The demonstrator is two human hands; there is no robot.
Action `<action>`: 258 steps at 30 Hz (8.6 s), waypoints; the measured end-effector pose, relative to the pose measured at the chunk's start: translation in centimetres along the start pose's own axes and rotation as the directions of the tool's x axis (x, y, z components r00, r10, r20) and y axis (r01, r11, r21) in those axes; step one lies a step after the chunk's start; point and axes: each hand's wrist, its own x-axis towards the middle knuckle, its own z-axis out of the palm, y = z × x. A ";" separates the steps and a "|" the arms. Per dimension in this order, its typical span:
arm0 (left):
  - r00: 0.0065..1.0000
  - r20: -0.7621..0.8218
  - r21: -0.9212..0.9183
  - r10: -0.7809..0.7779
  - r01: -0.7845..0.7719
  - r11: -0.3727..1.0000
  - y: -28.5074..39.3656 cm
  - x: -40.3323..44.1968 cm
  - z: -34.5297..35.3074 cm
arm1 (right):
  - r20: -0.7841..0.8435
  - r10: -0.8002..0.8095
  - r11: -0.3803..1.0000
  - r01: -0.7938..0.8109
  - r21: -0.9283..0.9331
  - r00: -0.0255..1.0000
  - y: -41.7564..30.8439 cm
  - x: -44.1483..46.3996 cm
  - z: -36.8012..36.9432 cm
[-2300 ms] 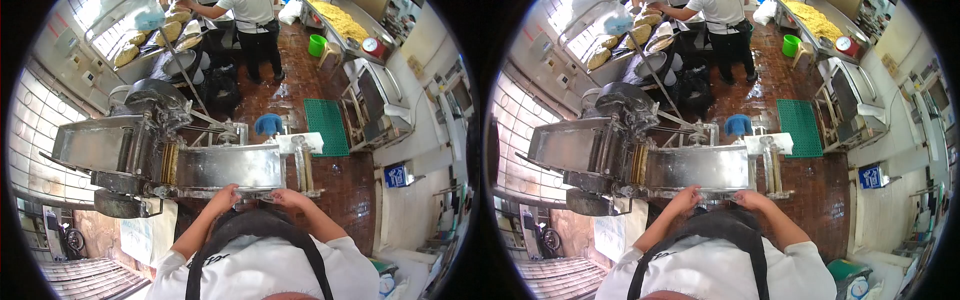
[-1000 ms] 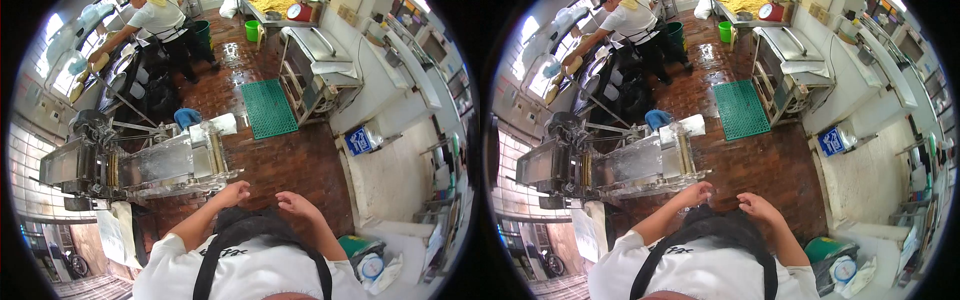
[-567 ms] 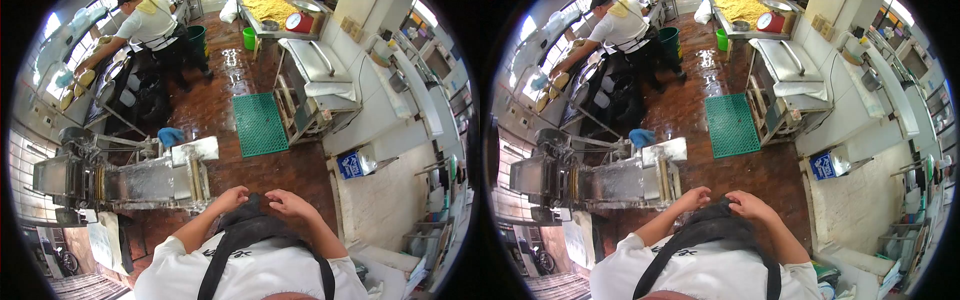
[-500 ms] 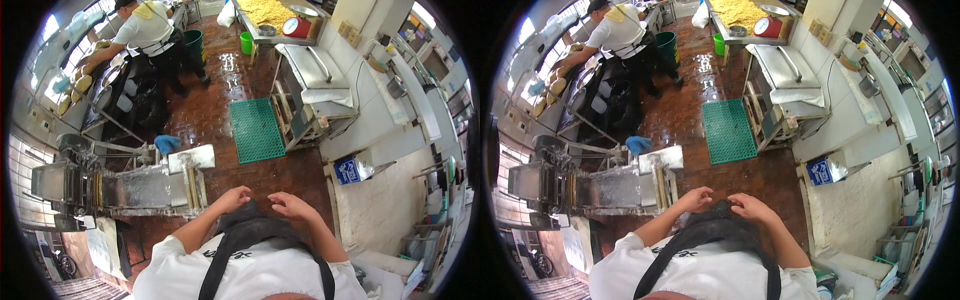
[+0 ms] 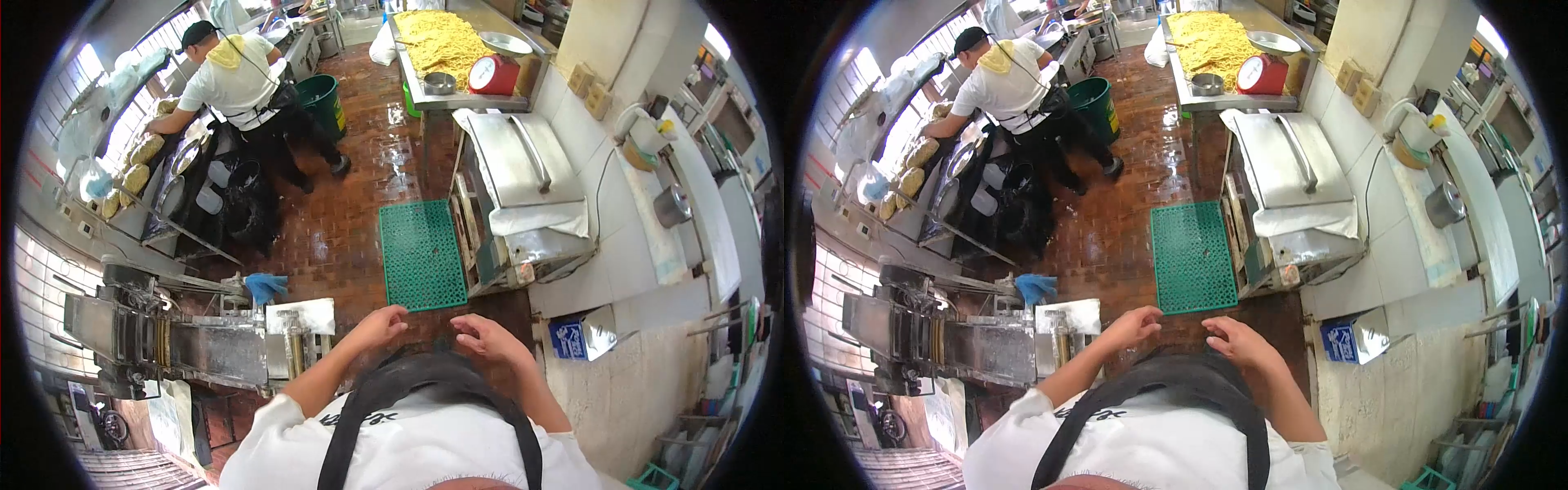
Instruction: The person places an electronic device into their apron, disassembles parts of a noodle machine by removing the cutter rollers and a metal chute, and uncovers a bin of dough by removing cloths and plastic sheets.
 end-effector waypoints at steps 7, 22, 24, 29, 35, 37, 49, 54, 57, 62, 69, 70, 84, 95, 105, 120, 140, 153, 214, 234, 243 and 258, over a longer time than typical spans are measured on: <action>0.981 -0.130 -0.096 -0.147 0.135 0.986 -1.1 5.4 -3.3 | 0.247 -0.180 0.977 0.202 -0.067 0.952 -3.8 11.5 -8.1; 0.974 -0.183 -0.267 -0.130 0.077 0.960 -5.5 26.7 -25.9 | 0.314 -0.227 0.961 0.264 -0.079 0.922 -9.6 40.6 -18.4; 0.983 -0.173 -0.175 -0.066 0.035 0.984 -4.7 31.3 -30.1 | 0.284 -0.217 0.968 0.244 -0.063 0.934 -10.1 43.7 -20.0; 0.979 -0.203 -0.197 0.037 -0.078 0.977 -2.4 40.5 -38.3 | 0.291 -0.131 0.988 0.148 -0.036 0.948 -10.2 52.5 -24.0; 0.980 -0.193 -0.220 -0.044 0.001 0.976 -3.3 50.0 -46.3 | 0.213 -0.178 0.984 0.180 0.010 0.961 -11.7 64.3 -31.4; 0.979 -0.194 -0.259 -0.057 0.005 0.966 -3.9 52.3 -49.3 | 0.209 -0.155 0.988 0.150 0.041 0.966 -12.5 68.1 -33.5; 0.951 -0.298 -0.368 -0.077 -0.040 0.929 -9.5 55.0 -59.2 | 0.285 -0.146 0.989 0.146 0.020 0.947 -18.4 80.0 -34.4; 0.960 -0.279 -0.364 -0.016 -0.091 0.927 -10.2 50.7 -64.2 | 0.266 -0.138 0.988 0.152 -0.033 0.954 -22.9 80.2 -29.7; 0.957 -0.290 -0.480 0.012 -0.156 0.864 -12.3 48.9 -65.7 | 0.261 -0.175 0.979 0.197 -0.060 0.949 -25.4 80.2 -27.4; 0.960 -0.276 -0.563 0.045 -0.200 0.802 -13.5 47.7 -66.9 | 0.202 -0.201 0.975 0.215 -0.049 0.958 -26.4 80.1 -24.7; 0.974 -0.194 -0.478 0.119 -0.200 0.855 -12.6 48.8 -66.5 | 0.190 -0.171 0.976 0.193 -0.105 0.967 -25.5 78.6 -24.1; 0.975 -0.188 -0.481 0.116 -0.194 0.855 -12.4 49.3 -66.1 | 0.180 -0.175 0.975 0.196 -0.107 0.968 -25.2 78.4 -24.3; 0.988 -0.037 -0.399 0.149 -0.151 0.904 -3.3 56.8 -59.9 | 0.078 -0.100 0.994 0.095 0.061 0.992 -16.8 74.1 -32.3; 0.995 -0.066 -0.334 0.078 -0.096 0.938 -0.8 57.0 -58.1 | 0.094 -0.187 0.981 0.182 0.064 0.978 -14.9 73.4 -34.6; 0.986 -0.165 -0.354 0.032 -0.089 0.931 -2.2 54.4 -56.7 | 0.222 -0.179 0.984 0.177 0.029 0.958 -15.9 74.0 -34.2; 0.949 -0.314 -0.452 0.031 -0.179 0.874 -7.4 46.9 -59.6 | 0.315 -0.203 0.975 0.220 -0.022 0.927 -21.3 76.2 -27.7; 0.923 -0.382 -0.581 -0.055 -0.194 0.791 -25.4 29.8 -66.7 | 0.413 -0.148 0.938 0.260 -0.230 0.899 -35.6 79.4 -8.6; 0.924 -0.381 -0.537 -0.015 -0.208 0.817 -27.1 28.2 -67.2 | 0.398 -0.120 0.946 0.227 -0.233 0.909 -37.1 78.8 -5.5; 0.924 -0.383 -0.493 -0.011 -0.194 0.848 -27.8 24.8 -65.9 | 0.445 -0.152 0.945 0.262 -0.196 0.883 -38.1 78.2 -1.6; 0.923 -0.382 -0.541 -0.049 -0.180 0.822 -28.3 22.6 -64.8 | 0.470 -0.168 0.938 0.288 -0.194 0.866 -38.2 77.4 0.1; 0.919 -0.393 -0.519 -0.029 -0.196 0.832 -28.2 22.0 -64.7 | 0.479 -0.175 0.928 0.306 -0.211 0.860 -39.2 76.8 0.3; 0.903 -0.425 -0.509 -0.059 -0.185 0.840 -29.2 21.4 -64.5 | 0.525 -0.165 0.927 0.314 -0.208 0.835 -39.7 77.4 0.9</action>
